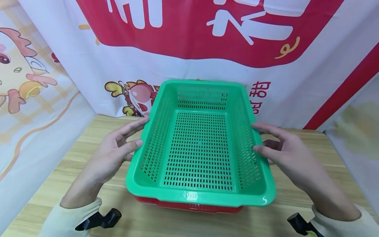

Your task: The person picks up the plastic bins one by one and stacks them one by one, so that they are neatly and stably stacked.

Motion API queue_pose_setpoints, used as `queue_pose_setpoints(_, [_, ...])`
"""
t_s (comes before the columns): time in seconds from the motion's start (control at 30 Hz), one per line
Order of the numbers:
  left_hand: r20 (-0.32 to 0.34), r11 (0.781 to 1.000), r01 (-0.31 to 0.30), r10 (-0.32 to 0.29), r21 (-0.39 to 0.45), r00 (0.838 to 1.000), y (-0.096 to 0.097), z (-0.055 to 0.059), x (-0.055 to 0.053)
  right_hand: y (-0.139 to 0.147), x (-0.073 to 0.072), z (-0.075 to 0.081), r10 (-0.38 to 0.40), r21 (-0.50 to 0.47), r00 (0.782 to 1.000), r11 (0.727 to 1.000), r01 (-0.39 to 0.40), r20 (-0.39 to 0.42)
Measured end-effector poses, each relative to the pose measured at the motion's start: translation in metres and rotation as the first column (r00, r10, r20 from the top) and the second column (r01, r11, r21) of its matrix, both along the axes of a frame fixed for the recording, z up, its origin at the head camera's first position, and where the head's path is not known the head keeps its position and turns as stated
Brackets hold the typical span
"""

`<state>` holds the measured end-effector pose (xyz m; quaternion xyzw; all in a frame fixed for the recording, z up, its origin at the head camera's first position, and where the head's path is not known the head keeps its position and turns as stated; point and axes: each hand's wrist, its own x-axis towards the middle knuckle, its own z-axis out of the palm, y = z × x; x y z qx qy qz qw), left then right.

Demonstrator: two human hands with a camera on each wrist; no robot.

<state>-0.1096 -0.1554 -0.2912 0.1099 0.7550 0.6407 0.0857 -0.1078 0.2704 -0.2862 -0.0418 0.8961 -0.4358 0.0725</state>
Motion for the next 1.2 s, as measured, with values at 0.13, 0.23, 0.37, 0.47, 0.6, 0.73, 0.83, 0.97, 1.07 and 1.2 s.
queue_pose_setpoints(0.13, [0.009,1.000,0.000,0.000,-0.027,1.000,-0.007,-0.005,-0.003,-0.009,-0.001,-0.006,0.034,-0.080,0.999,0.996,-0.032,0.033])
queue_pose_setpoints(0.23, [0.022,0.999,0.008,-0.008,-0.041,1.000,-0.011,-0.010,-0.006,-0.014,-0.002,-0.011,0.038,-0.096,0.998,0.995,-0.033,0.054])
queue_pose_setpoints(0.37, [0.056,0.998,0.020,-0.017,-0.062,0.998,-0.016,-0.016,-0.009,-0.020,-0.002,-0.018,0.045,-0.114,0.996,0.993,-0.036,0.077])
queue_pose_setpoints(0.47, [0.099,0.998,0.035,-0.029,-0.058,0.995,-0.019,-0.020,-0.011,-0.024,-0.003,-0.022,0.055,-0.130,0.995,0.991,-0.045,0.081])
queue_pose_setpoints(0.6, [0.144,0.998,0.052,-0.044,-0.048,0.989,-0.019,-0.025,-0.013,-0.026,-0.004,-0.028,0.051,-0.122,0.995,0.992,-0.041,0.081])
queue_pose_setpoints(0.73, [0.159,0.997,0.051,-0.041,-0.059,0.986,-0.018,-0.028,-0.015,-0.027,-0.005,-0.033,0.050,-0.120,0.996,0.992,-0.040,0.079])
queue_pose_setpoints(0.83, [0.163,0.996,0.052,-0.040,-0.067,0.986,-0.018,-0.029,-0.016,-0.029,-0.006,-0.035,0.048,-0.119,0.997,0.992,-0.040,0.068])
queue_pose_setpoints(0.97, [0.169,0.996,0.053,-0.039,-0.077,0.985,-0.017,-0.031,-0.017,-0.031,-0.005,-0.037,0.041,-0.123,0.998,0.992,-0.034,0.052])
queue_pose_setpoints(1.07, [0.175,0.995,0.047,-0.031,-0.089,0.984,-0.017,-0.031,-0.017,-0.032,-0.006,-0.039,0.039,-0.133,0.998,0.991,-0.032,0.047])
queue_pose_setpoints(1.2, [0.187,0.994,0.041,-0.021,-0.099,0.982,-0.017,-0.032,-0.017,-0.032,-0.006,-0.040,0.033,-0.134,0.998,0.991,-0.024,0.060])
